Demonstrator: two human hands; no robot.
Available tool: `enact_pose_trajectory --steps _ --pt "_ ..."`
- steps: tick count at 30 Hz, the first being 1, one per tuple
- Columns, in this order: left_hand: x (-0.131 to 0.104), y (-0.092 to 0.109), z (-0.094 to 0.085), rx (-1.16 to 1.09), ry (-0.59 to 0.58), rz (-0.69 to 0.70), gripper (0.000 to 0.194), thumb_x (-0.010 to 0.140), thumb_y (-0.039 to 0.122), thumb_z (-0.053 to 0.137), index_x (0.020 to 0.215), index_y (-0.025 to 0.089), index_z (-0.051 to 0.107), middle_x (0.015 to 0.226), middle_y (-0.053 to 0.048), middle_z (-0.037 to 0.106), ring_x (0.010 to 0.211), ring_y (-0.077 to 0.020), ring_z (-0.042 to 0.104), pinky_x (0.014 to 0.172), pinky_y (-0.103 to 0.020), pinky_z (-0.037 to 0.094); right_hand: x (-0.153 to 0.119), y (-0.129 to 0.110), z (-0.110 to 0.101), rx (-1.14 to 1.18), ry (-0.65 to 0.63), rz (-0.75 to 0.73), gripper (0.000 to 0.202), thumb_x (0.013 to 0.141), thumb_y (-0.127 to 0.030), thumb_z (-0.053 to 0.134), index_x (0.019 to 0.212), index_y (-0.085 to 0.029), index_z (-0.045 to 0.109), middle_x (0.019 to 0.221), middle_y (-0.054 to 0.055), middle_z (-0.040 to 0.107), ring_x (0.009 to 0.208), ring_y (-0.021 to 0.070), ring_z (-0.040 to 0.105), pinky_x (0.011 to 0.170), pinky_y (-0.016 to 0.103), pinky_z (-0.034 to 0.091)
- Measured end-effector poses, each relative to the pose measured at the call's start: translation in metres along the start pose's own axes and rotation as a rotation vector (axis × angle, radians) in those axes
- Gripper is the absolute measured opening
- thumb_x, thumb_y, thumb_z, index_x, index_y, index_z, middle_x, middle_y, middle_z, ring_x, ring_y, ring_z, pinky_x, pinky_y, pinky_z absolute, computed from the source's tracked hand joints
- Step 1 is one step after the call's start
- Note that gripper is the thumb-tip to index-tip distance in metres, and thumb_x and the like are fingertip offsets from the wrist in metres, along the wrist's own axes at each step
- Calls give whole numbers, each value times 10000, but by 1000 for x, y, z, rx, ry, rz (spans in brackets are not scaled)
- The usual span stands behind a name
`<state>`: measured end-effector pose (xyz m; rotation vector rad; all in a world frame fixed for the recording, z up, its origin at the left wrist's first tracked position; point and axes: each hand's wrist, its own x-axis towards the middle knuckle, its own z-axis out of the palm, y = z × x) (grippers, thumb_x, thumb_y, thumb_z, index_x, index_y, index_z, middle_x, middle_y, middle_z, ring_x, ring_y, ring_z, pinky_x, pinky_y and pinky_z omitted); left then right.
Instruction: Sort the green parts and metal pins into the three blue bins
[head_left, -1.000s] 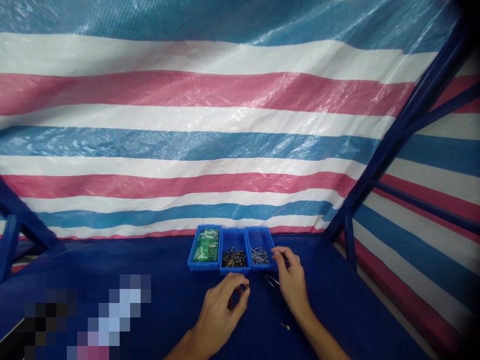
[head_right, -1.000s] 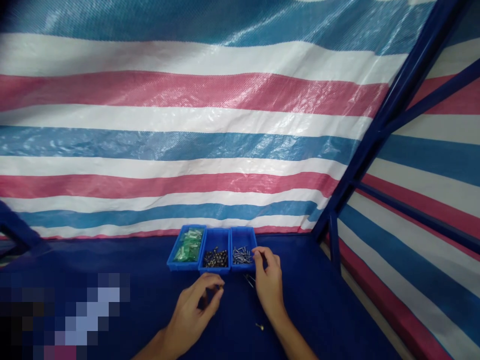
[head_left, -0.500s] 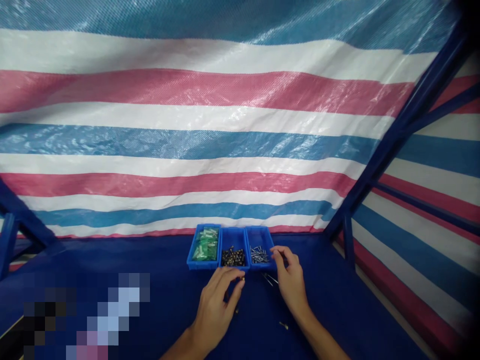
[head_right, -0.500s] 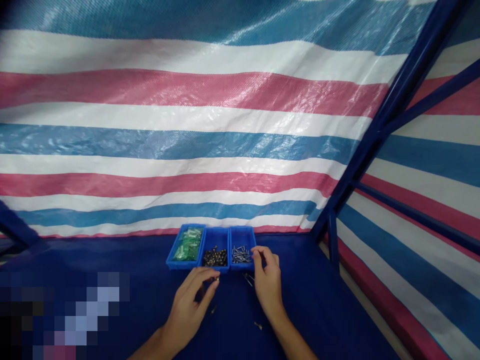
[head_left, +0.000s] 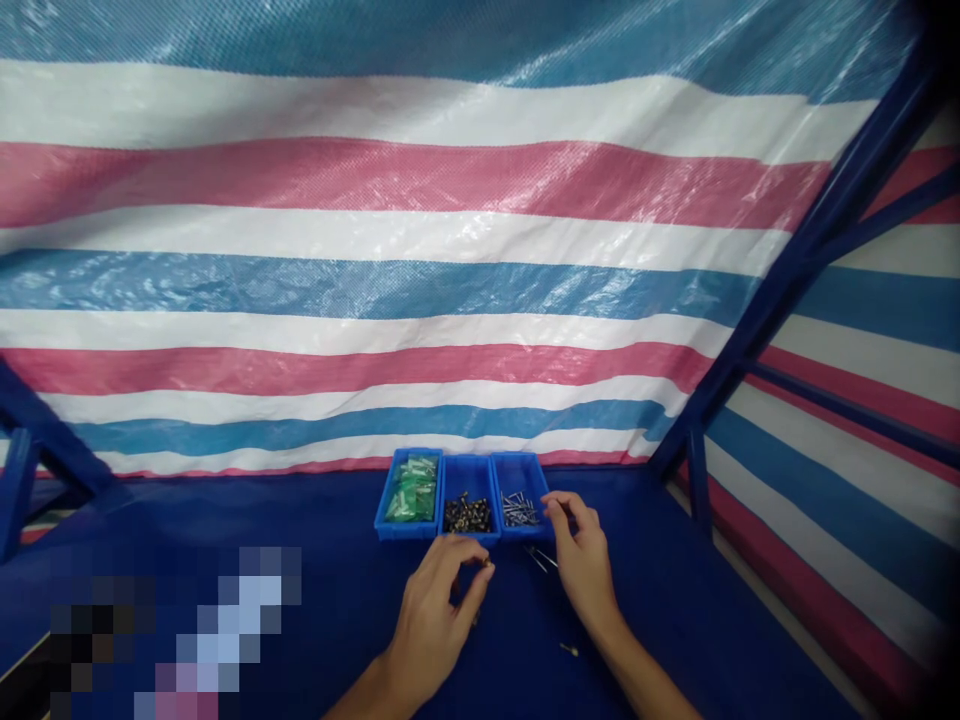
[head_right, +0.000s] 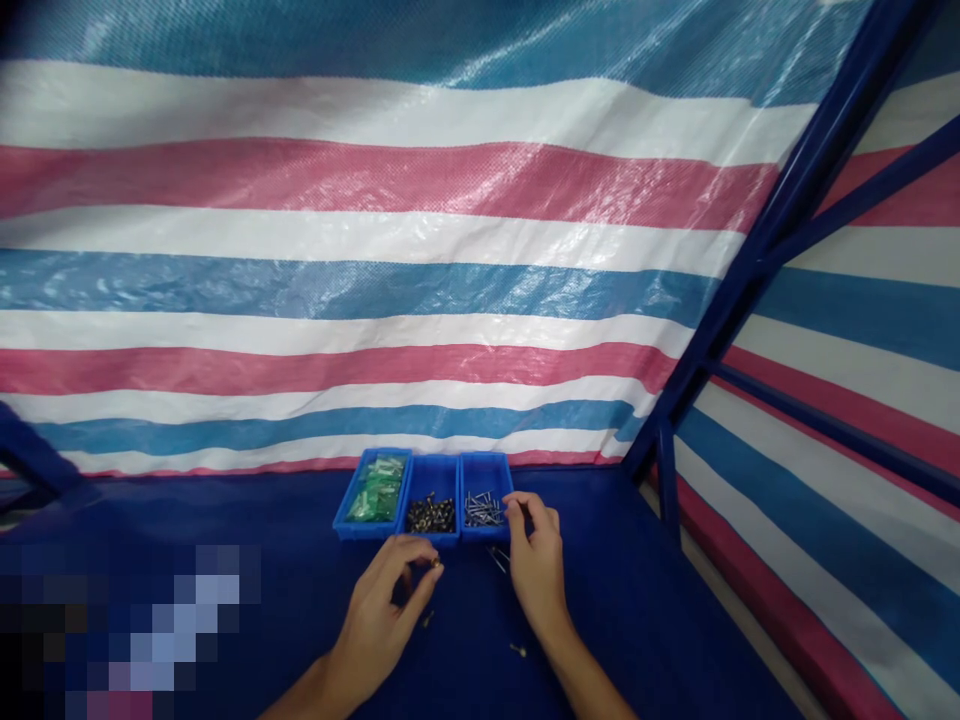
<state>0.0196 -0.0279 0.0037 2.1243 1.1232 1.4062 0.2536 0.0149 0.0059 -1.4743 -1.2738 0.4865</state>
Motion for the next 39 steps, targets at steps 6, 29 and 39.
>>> enact_pose_trajectory --steps 6,29,39 --pt "2 4 -2 -9 -10 14 122 1104 277 576 1177 256 672 1060 -58 737 842 -187 718 770 -295 601 -1 -1 0 -2 14 -11 421 1002 -622 545 1037 -269 771 1016 81 761 1007 313 635 880 407 503" --pt "14 -10 -4 197 122 -165 240 1128 394 492 1213 263 674 1230 -59 716 785 -176 733 753 -300 621 -1 0 -1 11 -10 2 360 1025 -562 532 1053 -278 751 1038 73 745 1041 309 613 928 412 480" --pt "14 -10 -4 256 52 -207 266 1120 331 478 1275 303 692 1247 -28 744 932 -202 787 846 -321 652 -1 0 0 8 5 6 372 1003 -582 558 1041 -277 769 1019 69 752 1022 300 637 891 389 506"
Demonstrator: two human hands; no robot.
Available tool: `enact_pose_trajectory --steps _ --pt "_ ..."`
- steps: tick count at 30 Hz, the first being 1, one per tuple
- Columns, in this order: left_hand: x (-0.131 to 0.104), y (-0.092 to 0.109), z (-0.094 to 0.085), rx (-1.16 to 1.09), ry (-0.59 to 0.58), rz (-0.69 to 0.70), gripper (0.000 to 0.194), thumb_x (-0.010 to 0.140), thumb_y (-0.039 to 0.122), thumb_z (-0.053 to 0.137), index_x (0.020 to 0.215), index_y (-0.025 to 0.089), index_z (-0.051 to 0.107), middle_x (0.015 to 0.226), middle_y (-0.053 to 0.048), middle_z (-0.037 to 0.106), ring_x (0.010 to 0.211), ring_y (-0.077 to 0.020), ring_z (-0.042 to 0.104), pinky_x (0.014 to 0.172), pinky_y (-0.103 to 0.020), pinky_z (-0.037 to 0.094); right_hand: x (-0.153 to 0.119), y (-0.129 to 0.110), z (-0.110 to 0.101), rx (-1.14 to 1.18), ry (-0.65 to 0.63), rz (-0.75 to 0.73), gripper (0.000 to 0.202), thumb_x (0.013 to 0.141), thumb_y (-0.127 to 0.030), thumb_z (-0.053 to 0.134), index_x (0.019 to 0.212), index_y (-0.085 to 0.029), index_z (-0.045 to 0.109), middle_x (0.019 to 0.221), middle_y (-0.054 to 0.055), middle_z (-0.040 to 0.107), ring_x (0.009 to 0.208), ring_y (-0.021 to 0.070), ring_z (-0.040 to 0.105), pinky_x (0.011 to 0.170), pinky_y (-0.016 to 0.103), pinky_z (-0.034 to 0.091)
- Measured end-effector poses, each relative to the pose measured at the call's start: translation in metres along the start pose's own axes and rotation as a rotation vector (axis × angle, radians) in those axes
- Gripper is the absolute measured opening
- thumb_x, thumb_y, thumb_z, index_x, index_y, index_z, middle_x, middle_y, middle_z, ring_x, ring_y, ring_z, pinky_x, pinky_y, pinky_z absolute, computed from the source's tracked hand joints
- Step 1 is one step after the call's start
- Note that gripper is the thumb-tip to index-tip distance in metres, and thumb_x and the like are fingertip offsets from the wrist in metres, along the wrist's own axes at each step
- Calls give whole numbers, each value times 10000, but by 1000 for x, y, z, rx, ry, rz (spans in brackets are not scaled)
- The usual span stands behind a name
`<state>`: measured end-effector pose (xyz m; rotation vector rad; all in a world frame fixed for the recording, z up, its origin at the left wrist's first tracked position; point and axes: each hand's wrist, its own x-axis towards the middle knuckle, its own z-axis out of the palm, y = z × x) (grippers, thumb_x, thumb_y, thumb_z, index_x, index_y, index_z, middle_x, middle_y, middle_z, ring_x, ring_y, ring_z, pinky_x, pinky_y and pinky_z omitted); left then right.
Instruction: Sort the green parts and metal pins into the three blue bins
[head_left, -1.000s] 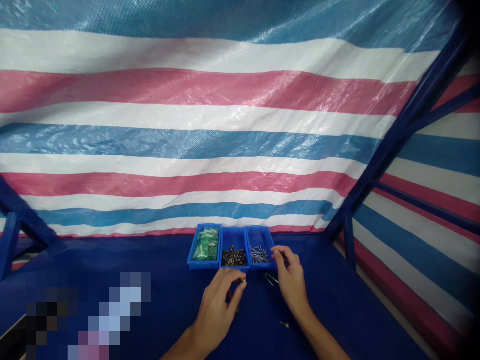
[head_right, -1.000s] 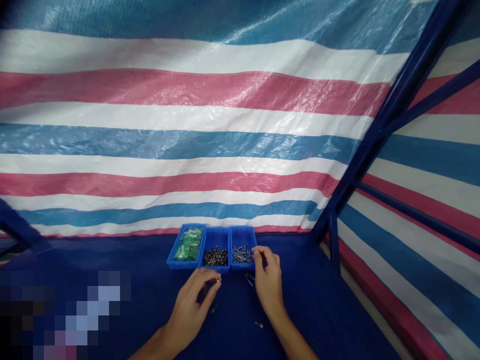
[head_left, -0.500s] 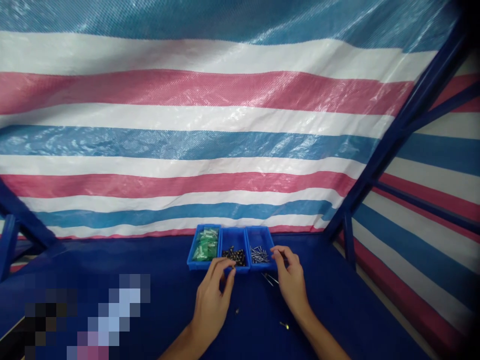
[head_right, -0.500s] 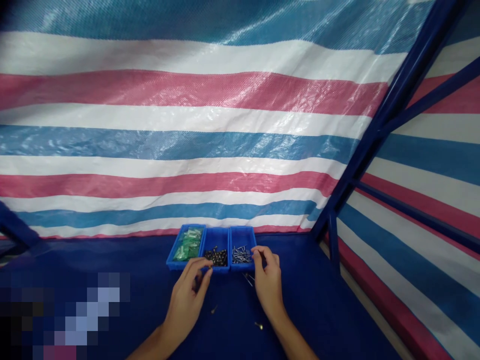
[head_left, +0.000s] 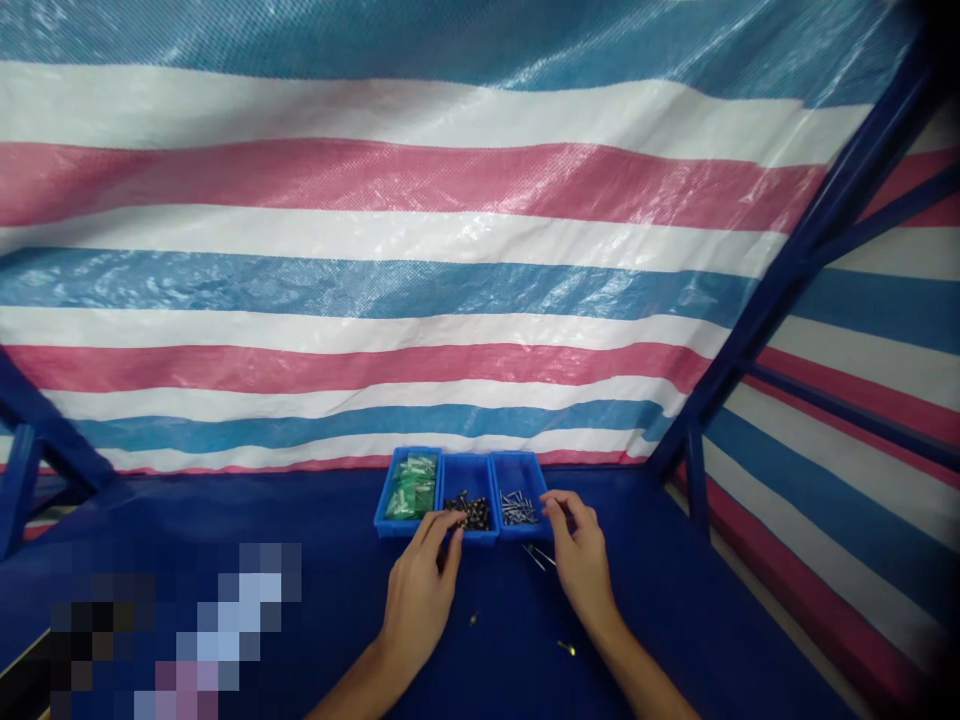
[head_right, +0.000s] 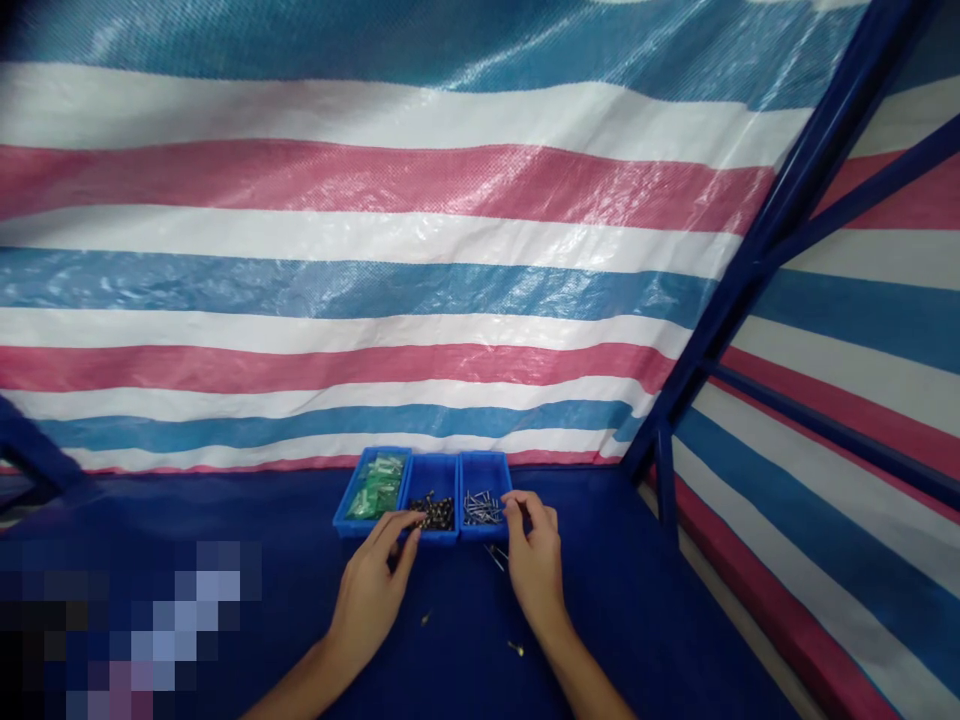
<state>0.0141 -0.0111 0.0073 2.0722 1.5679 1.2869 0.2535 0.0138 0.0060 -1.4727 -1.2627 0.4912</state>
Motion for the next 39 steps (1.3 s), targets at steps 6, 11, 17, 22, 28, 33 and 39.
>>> enact_pose_trajectory --steps 6,11,17,22,28,33,39 --pt "-2 0 2 70 1 36 290 1114 287 468 1313 309 678 1358 -37 681 1055 -212 785 859 -327 673 1 1 0 -8 8 -13 371 998 -584 564 1027 -278 771 1016 68 760 1026 302 644 913 399 510" --pt "-15 9 3 151 -67 215 331 1111 348 511 1423 296 607 1415 -97 621 1115 -253 754 838 -365 684 2 4 1 -19 -5 -8 371 1007 -576 552 1046 -278 769 1021 70 757 1029 300 647 902 399 512" --pt "-26 26 0 133 -508 442 680 902 658 777 1450 301 588 1390 -105 642 1199 -345 691 890 -469 667 1 6 1 -24 -22 0 358 1012 -563 541 1052 -282 758 1032 67 752 1044 308 631 910 403 494" --pt "-24 24 1 115 -682 500 784 803 784 783 1401 299 635 1370 -90 641 1163 -332 690 944 -471 633 2 5 1 -26 -17 7 355 1009 -556 544 1052 -277 758 1015 67 750 1017 304 637 920 404 488" --pt "-19 27 -1 231 -666 414 658 845 656 829 1340 258 659 1317 -94 654 1155 -334 677 921 -458 624 2 5 1 -29 -22 -1 357 1017 -555 530 1048 -278 753 1022 65 746 1019 302 632 918 404 484" --pt "-11 22 -5 398 -588 309 559 914 636 773 1237 190 681 1228 -133 705 1129 -378 690 881 -491 616 2 3 0 -13 -4 5 373 1003 -574 547 1041 -271 762 1007 69 750 988 295 648 859 384 501" --pt "-8 12 -1 483 -642 276 375 1023 565 673 1069 193 657 915 -68 776 854 -300 767 728 -354 582 2 2 0 -20 -4 14 372 999 -577 560 1049 -272 767 1002 65 749 964 288 662 823 371 510"
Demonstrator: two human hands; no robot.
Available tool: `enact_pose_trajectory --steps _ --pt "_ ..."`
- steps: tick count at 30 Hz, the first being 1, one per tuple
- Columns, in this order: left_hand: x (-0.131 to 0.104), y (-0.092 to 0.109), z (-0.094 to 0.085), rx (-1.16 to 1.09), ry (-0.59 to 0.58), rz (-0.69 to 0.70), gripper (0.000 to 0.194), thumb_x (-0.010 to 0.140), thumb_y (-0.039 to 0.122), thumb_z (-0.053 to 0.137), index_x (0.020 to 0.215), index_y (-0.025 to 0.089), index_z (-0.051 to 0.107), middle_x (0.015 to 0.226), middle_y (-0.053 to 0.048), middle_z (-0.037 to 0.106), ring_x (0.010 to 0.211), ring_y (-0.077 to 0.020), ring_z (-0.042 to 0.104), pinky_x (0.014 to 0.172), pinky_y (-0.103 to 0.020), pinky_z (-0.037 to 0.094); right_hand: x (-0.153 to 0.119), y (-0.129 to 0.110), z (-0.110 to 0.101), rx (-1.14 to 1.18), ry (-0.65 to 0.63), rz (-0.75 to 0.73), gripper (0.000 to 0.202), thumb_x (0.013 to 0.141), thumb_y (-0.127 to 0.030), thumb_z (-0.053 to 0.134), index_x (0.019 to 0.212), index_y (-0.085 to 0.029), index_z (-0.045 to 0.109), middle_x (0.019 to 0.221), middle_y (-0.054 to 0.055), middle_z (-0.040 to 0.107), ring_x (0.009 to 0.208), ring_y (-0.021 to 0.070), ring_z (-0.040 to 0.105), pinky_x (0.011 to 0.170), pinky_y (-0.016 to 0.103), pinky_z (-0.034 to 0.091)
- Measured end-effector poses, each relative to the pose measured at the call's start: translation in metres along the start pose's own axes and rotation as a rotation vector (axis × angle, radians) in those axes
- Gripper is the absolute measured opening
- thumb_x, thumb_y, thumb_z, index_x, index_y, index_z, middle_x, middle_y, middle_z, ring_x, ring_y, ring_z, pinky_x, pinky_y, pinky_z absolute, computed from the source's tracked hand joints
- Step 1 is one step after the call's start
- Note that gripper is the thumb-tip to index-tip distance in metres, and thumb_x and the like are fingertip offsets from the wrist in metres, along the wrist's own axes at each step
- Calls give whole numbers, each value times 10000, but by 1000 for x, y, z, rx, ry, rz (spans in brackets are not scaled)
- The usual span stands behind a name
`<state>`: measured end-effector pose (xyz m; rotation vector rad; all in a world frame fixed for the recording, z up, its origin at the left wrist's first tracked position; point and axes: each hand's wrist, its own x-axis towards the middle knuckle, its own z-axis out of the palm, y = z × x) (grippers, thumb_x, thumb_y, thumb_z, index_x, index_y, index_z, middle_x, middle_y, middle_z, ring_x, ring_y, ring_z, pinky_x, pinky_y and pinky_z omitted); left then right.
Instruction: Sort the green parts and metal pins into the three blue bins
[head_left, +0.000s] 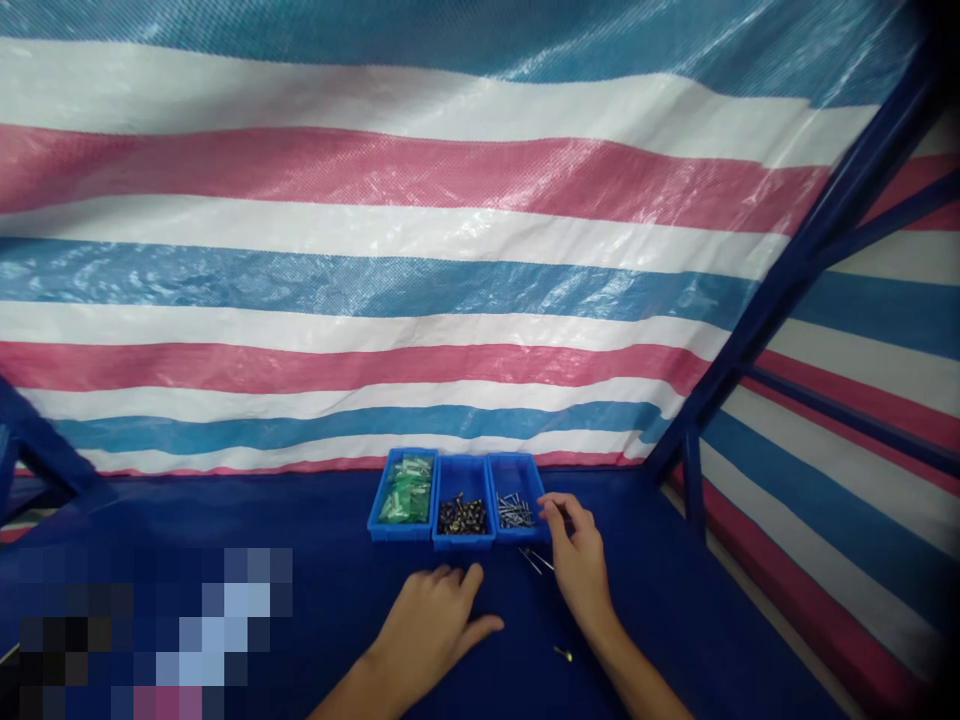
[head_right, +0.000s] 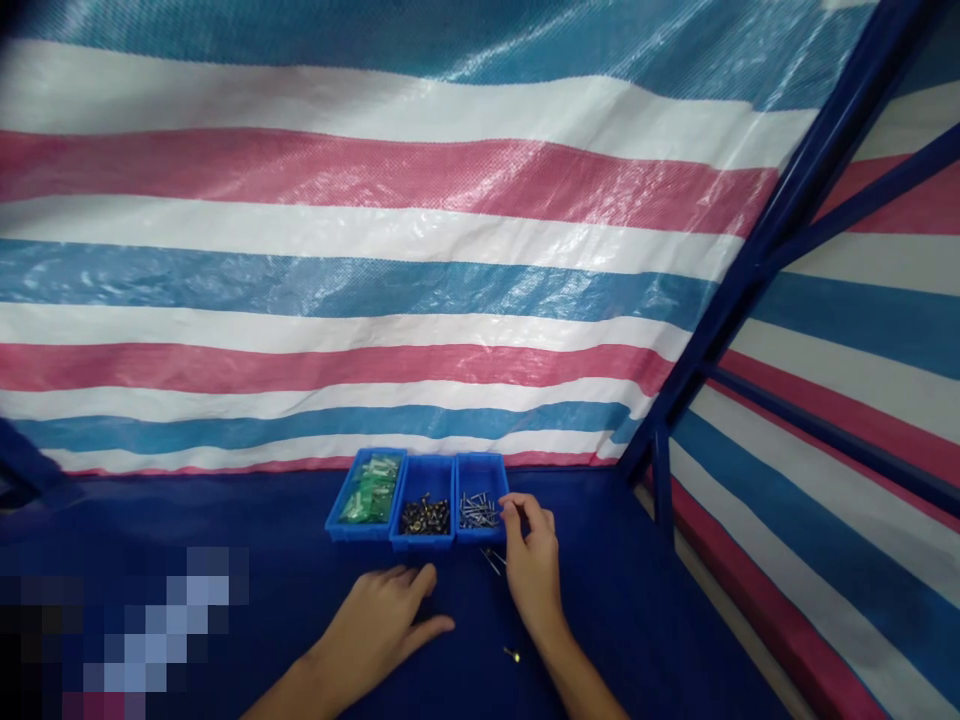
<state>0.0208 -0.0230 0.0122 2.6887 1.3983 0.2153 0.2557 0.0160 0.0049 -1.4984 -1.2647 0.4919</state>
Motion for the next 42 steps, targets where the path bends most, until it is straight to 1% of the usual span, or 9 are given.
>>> enact_pose_trajectory --steps 2,5,8,12,18,25,32,37,42 --pt "1 0 3 4 30 53 254 1066 452 653 1023 202 639 887 -38 771 814 -258 765 702 -307 562 0 0 0 4 -3 1 381 1000 -587 558 1049 -270 765 1002 66 749 961 290 660 829 374 510" --pt "2 1 5 -2 92 135 145 1041 310 715 985 209 626 924 -19 757 861 -238 751 704 -283 562 0 1 0 13 -2 -2 404 1001 -608 553 1039 -265 763 1009 74 753 967 297 657 835 380 511" --pt "2 2 4 -27 138 163 145 987 217 778 995 217 633 993 -17 733 945 -244 732 729 -286 578 0 2 0 14 -1 -3 415 1007 -612 541 1044 -263 761 1014 79 751 967 300 653 840 386 513" --pt "0 2 2 -61 169 184 163 984 122 748 1068 221 647 1061 -24 697 984 -244 709 779 -311 598 0 3 0 15 -6 -9 398 1008 -598 543 1045 -265 757 1012 75 749 983 302 646 874 393 507" --pt "0 -1 10 -70 248 188 333 1022 68 646 1320 214 614 1187 -63 677 1073 -275 685 854 -379 621 0 2 0 6 -24 -8 383 1026 -569 515 1065 -265 745 1030 76 738 1008 305 635 884 394 494" --pt "0 -4 10 -173 296 164 221 1070 89 536 1191 232 654 1101 -54 675 1013 -233 684 840 -333 612 0 1 0 9 -3 -13 379 1012 -575 543 1042 -266 759 1003 69 745 982 298 648 866 386 503" --pt "-1 -3 -2 -368 339 149 236 1061 84 519 1191 245 633 1076 -35 719 987 -218 708 881 -328 611 0 -1 -1 21 -10 -8 396 1016 -595 537 1050 -266 756 1007 77 743 980 303 648 872 394 508" --pt "-1 -2 -1 -411 403 135 230 1036 79 541 1154 247 646 1062 -43 691 966 -216 701 842 -309 602 0 -2 -1 32 2 -18 401 1007 -599 546 1046 -264 762 1019 80 750 986 303 647 873 397 512" --pt "-2 -2 1 -427 398 128 237 1033 72 531 1154 236 650 1067 -55 674 967 -217 695 827 -310 599 0 -2 -1 22 -7 -7 384 1002 -585 552 1042 -266 762 1015 76 751 988 303 645 838 382 506"
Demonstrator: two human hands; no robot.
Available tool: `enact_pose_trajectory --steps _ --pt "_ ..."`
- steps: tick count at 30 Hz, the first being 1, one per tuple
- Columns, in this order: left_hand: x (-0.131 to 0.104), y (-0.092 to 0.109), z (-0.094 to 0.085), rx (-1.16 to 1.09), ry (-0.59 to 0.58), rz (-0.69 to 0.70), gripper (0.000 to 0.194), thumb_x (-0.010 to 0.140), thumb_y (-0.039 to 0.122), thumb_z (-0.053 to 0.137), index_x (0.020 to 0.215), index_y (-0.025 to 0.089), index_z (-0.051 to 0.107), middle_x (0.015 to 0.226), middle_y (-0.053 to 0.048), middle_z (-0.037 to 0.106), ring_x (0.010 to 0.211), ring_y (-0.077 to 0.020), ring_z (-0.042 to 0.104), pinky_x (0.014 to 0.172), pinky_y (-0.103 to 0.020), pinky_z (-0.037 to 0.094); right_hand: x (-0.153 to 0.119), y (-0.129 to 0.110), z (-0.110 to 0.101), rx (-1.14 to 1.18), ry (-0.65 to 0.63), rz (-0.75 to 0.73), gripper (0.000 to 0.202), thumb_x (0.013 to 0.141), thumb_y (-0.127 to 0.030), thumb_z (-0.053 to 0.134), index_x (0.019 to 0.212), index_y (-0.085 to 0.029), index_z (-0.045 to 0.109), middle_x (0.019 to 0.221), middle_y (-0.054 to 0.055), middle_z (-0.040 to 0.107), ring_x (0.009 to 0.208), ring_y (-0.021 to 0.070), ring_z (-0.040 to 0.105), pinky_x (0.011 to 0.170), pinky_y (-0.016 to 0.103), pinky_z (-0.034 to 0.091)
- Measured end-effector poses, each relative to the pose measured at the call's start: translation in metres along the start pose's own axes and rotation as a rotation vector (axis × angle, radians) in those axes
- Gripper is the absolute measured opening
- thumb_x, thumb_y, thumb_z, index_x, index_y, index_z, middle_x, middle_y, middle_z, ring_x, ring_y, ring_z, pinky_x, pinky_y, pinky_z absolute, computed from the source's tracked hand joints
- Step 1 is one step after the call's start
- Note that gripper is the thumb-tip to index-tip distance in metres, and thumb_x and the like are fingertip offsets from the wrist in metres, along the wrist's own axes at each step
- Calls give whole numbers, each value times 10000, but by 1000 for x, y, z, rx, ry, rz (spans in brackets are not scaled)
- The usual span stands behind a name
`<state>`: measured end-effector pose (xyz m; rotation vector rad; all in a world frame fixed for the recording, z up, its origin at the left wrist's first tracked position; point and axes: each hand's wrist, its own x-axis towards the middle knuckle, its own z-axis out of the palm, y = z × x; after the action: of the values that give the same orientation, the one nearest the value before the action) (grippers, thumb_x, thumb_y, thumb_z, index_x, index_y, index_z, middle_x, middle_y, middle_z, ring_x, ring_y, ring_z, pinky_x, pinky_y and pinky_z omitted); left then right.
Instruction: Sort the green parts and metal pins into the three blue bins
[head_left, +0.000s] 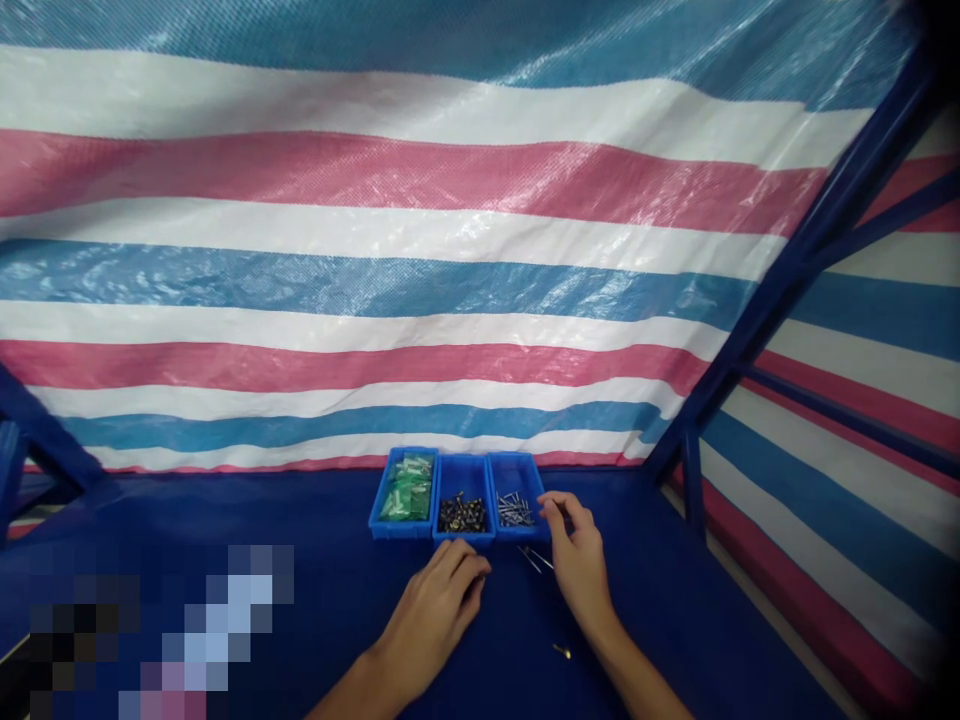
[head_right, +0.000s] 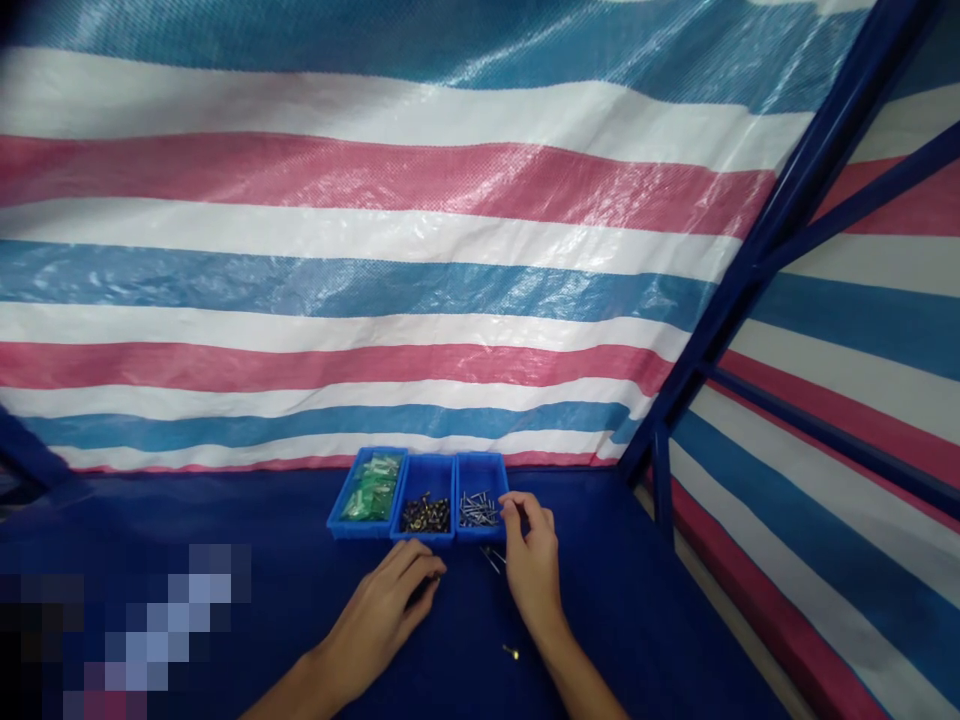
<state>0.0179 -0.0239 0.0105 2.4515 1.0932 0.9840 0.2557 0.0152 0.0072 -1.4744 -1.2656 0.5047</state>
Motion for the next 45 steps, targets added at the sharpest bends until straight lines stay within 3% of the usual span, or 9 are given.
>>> enact_pose_trajectory --steps 6,11,16,25,32,36,45 --pt "0 0 -1 -64 84 32 175 1083 157 520 1167 235 651 1042 -55 695 933 -204 703 851 -319 604 0 1 0 1 10 -9 390 998 -593 557 1038 -267 766 1007 75 751 985 302 650 856 390 515" --pt "-1 0 0 -108 140 -12 58 1088 251 587 1069 238 640 1007 -40 696 886 -191 702 795 -293 609 0 1 0 -4 12 -8 388 998 -599 559 1030 -274 769 987 68 754 960 297 658 842 386 518" --pt "-2 -1 -1 -102 187 -39 90 1096 315 602 1052 240 626 1025 -38 684 857 -183 687 826 -317 614 0 0 0 -1 14 -8 383 999 -592 558 1033 -271 765 1002 70 754 978 298 660 878 396 517" --pt "-4 -2 0 -93 218 -45 84 1083 295 630 1029 234 609 1021 -38 676 892 -191 686 853 -333 606 0 2 0 -6 -1 -8 390 1011 -590 536 1050 -269 754 1010 75 747 1000 308 648 885 403 510" --pt "-1 1 -3 -74 238 3 55 1090 240 599 1095 230 652 1028 -45 702 884 -185 710 779 -285 603 0 4 0 0 -1 -7 375 1004 -576 554 1052 -265 759 1029 74 748 997 299 647 879 390 505" --pt "0 -2 -2 -56 245 32 130 1101 211 566 1173 243 670 1076 -57 726 956 -200 727 839 -312 614 0 4 1 1 -4 -15 350 1008 -552 553 1055 -268 753 1027 68 740 1020 297 640 914 392 492" --pt "2 -26 -4 47 395 -36 211 1104 230 568 1279 284 673 1225 -35 761 1157 -211 744 1038 -336 608 0 3 0 -1 -17 4 358 1013 -557 537 1057 -271 748 1015 73 728 994 304 630 874 392 488"
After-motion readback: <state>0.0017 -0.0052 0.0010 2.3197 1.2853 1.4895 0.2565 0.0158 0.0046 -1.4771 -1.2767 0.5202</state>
